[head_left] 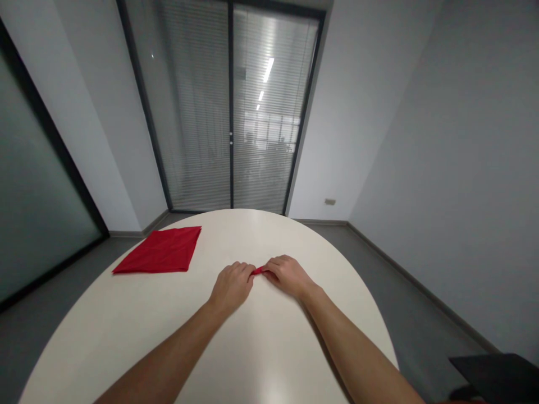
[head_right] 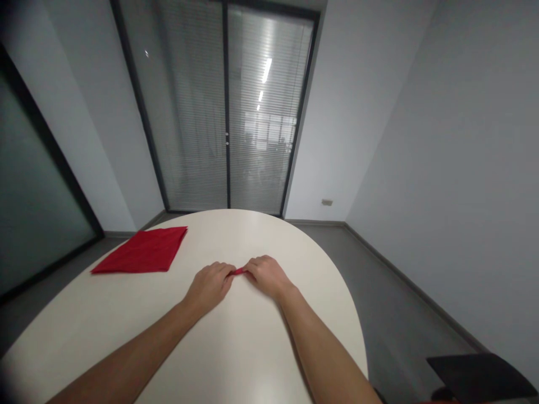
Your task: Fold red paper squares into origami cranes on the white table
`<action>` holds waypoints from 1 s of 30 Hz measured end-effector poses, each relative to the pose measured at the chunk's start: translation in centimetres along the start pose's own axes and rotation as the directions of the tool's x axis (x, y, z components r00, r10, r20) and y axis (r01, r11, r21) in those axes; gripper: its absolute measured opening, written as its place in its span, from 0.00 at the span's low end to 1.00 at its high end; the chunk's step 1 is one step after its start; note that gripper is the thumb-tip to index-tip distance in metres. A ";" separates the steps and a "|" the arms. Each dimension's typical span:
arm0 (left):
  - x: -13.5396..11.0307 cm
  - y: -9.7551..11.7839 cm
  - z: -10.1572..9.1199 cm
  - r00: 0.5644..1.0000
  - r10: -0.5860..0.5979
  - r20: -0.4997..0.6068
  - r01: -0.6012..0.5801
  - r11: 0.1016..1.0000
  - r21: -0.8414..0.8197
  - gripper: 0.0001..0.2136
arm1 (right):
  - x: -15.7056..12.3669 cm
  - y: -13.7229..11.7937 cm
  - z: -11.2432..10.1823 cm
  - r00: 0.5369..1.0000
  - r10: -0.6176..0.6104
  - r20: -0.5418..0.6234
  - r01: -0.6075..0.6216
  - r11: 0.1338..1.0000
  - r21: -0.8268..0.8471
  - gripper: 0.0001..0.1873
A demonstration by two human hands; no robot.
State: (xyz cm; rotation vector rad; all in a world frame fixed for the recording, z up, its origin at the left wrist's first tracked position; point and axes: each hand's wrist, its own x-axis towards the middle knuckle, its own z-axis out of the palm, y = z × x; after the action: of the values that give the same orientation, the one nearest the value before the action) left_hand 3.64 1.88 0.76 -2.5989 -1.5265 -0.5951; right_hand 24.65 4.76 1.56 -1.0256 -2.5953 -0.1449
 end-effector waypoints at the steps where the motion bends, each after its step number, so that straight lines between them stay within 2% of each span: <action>1: 0.0 0.0 0.0 1.000 0.009 -0.011 -0.009 1.000 -0.005 0.09 | 0.1 -0.1 0.1 1.000 -0.015 -0.012 0.015 1.000 0.005 0.12; 6: 0.1 -0.2 0.3 0.999 0.030 -0.039 -0.031 0.999 -0.026 0.09 | 0.3 -0.8 0.0 0.998 -0.011 -0.069 0.017 0.997 0.077 0.11; 9: 0.0 -0.4 0.3 0.996 -0.033 -0.080 0.026 0.996 -0.087 0.09 | 0.0 -0.7 -0.2 0.986 0.095 -0.139 -0.074 0.985 0.153 0.11; 12: -0.1 -0.7 0.5 0.976 -0.157 -0.152 0.120 0.967 -0.226 0.09 | -0.4 0.0 0.0 0.924 0.268 -0.274 -0.186 0.939 0.290 0.23; 14: 0.0 -1.1 0.8 0.949 -0.262 -0.174 0.188 0.917 -0.352 0.09 | -0.4 0.4 0.7 0.845 0.427 -0.323 -0.254 0.850 0.462 0.35; 15: 0.1 -1.3 1.0 0.933 -0.315 -0.172 0.220 0.881 -0.419 0.09 | -0.3 0.5 1.2 0.797 0.515 -0.315 -0.274 0.774 0.570 0.40; 17: 0.4 -1.8 1.5 0.907 -0.386 -0.168 0.235 0.795 -0.559 0.09 | 0.1 0.4 2.2 0.736 0.645 -0.207 -0.267 0.557 0.786 0.47; 18: 0.6 -1.9 1.8 0.897 -0.407 -0.171 0.220 0.748 -0.626 0.09 | 0.3 0.2 2.7 0.721 0.679 -0.141 -0.236 0.432 0.871 0.49; 19: 0.8 -2.0 2.0 0.891 -0.418 -0.178 0.193 0.704 -0.684 0.09 | 0.6 -0.1 3.0 0.727 0.682 -0.075 -0.200 0.315 0.928 0.49; 21: 1.0 -2.0 2.3 0.885 -0.427 -0.182 0.145 0.627 -0.766 0.10 | 1.0 -1.0 3.2 0.777 0.628 0.027 -0.149 0.142 0.979 0.47; 23: 1.1 -1.8 2.5 0.887 -0.429 -0.168 0.119 0.564 -0.817 0.11 | 1.3 -1.8 3.0 0.818 0.571 0.072 -0.135 0.069 0.988 0.39; 25: 1.1 -1.4 2.4 0.897 -0.423 -0.131 0.116 0.508 -0.853 0.12 | 1.5 -2.3 2.7 0.830 0.549 0.103 -0.158 0.055 0.986 0.29; 27: 1.0 -1.2 2.2 0.909 -0.408 -0.080 0.133 0.467 -0.874 0.13 | 1.5 -2.4 2.5 0.821 0.555 0.133 -0.191 0.047 0.981 0.24; 30: 1.0 -1.0 2.1 0.923 -0.384 -0.011 0.177 0.451 -0.875 0.14 | 1.4 -1.8 2.5 0.787 0.588 0.186 -0.240 0.013 0.971 0.25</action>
State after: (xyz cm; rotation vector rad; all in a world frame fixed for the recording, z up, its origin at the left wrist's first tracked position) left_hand 3.84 3.72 -0.94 -2.6452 -1.9339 -2.1186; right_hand 21.75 4.87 -0.24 -0.9870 -1.3130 1.3320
